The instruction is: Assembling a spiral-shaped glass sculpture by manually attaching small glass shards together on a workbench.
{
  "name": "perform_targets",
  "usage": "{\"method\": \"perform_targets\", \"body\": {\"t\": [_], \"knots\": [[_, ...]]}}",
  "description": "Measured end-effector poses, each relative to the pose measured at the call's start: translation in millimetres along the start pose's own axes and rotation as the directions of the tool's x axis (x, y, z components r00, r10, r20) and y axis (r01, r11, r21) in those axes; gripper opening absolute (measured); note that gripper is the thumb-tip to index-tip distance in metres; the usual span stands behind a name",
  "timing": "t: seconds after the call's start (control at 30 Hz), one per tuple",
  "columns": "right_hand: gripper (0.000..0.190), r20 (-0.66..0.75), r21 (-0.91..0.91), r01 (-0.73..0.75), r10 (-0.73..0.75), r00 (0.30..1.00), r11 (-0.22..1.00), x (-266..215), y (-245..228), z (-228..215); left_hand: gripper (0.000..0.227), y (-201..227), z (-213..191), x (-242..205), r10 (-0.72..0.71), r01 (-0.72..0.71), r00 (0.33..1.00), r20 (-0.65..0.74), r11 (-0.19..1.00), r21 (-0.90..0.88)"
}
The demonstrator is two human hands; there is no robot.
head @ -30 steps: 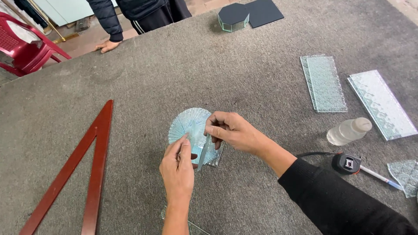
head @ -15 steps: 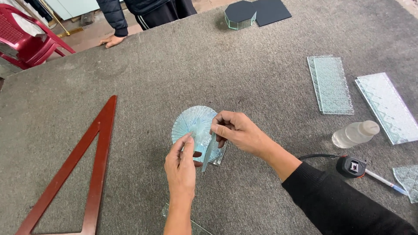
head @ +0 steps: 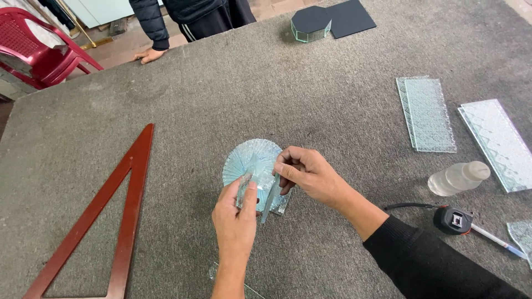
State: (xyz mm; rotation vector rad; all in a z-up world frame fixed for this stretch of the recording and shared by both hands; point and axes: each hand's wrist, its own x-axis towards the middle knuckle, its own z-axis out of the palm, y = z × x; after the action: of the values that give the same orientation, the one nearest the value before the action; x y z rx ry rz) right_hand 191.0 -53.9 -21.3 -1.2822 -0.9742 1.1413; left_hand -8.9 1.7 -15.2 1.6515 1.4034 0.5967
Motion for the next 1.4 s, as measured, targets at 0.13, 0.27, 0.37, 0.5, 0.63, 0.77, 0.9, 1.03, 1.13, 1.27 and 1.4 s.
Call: {"method": "perform_targets", "body": {"t": [0.13, 0.27, 0.37, 0.5, 0.63, 0.77, 0.9, 1.03, 1.13, 1.27, 1.4], "knots": [[0.02, 0.017, 0.027, 0.04, -0.041, 0.999, 0.999, 2, 8, -1, 0.048, -20, 8, 3, 0.176, -0.173, 0.983, -0.053, 0.983, 0.064], [0.019, -0.016, 0.016, -0.005, 0.005, 1.0, 1.0, -1, 1, 1, 0.043, -13, 10, -6, 0.282, -0.28, 0.958, -0.051, 0.959, 0.046], [0.02, -0.054, -0.025, -0.039, 0.037, 0.998, 0.999, -2, -3, 3, 0.044, -20, 17, -7, 0.298, -0.297, 0.952, -0.07, 0.955, 0.023], [0.025, -0.094, -0.07, -0.048, 0.041, 0.995, 0.996, -5, -9, 5, 0.045, -22, 22, -9, 0.33, -0.334, 0.94, -0.085, 0.942, -0.027], [0.024, -0.102, -0.053, -0.022, 0.017, 0.995, 0.998, -4, -8, 5, 0.051, -17, 20, -12, 0.273, -0.276, 0.959, -0.074, 0.961, -0.026], [0.022, -0.165, -0.063, -0.055, 0.043, 0.985, 0.997, -2, -8, 8, 0.048, -21, 22, -13, 0.263, -0.267, 0.962, -0.073, 0.963, -0.043], [0.03, -0.175, -0.064, -0.068, 0.056, 0.983, 0.996, 2, -3, 6, 0.039, -31, 31, -9, 0.324, -0.337, 0.933, -0.157, 0.939, -0.065], [0.033, -0.176, -0.053, -0.086, 0.075, 0.981, 0.995, 1, -7, 9, 0.042, -28, 27, -16, 0.308, -0.315, 0.944, -0.123, 0.948, -0.043], [0.033, -0.169, -0.081, -0.078, 0.064, 0.984, 0.994, 3, -4, 8, 0.051, -25, 21, -22, 0.262, -0.269, 0.962, -0.076, 0.955, -0.122], [0.029, -0.163, -0.125, -0.059, 0.038, 0.986, 0.99, 4, -4, 8, 0.048, -29, 15, -24, 0.25, -0.246, 0.968, 0.005, 0.957, -0.155], [0.03, -0.161, -0.121, -0.052, 0.032, 0.986, 0.991, 4, -2, 7, 0.067, -27, 5, -21, 0.221, -0.219, 0.96, 0.17, 0.975, -0.032]]}}
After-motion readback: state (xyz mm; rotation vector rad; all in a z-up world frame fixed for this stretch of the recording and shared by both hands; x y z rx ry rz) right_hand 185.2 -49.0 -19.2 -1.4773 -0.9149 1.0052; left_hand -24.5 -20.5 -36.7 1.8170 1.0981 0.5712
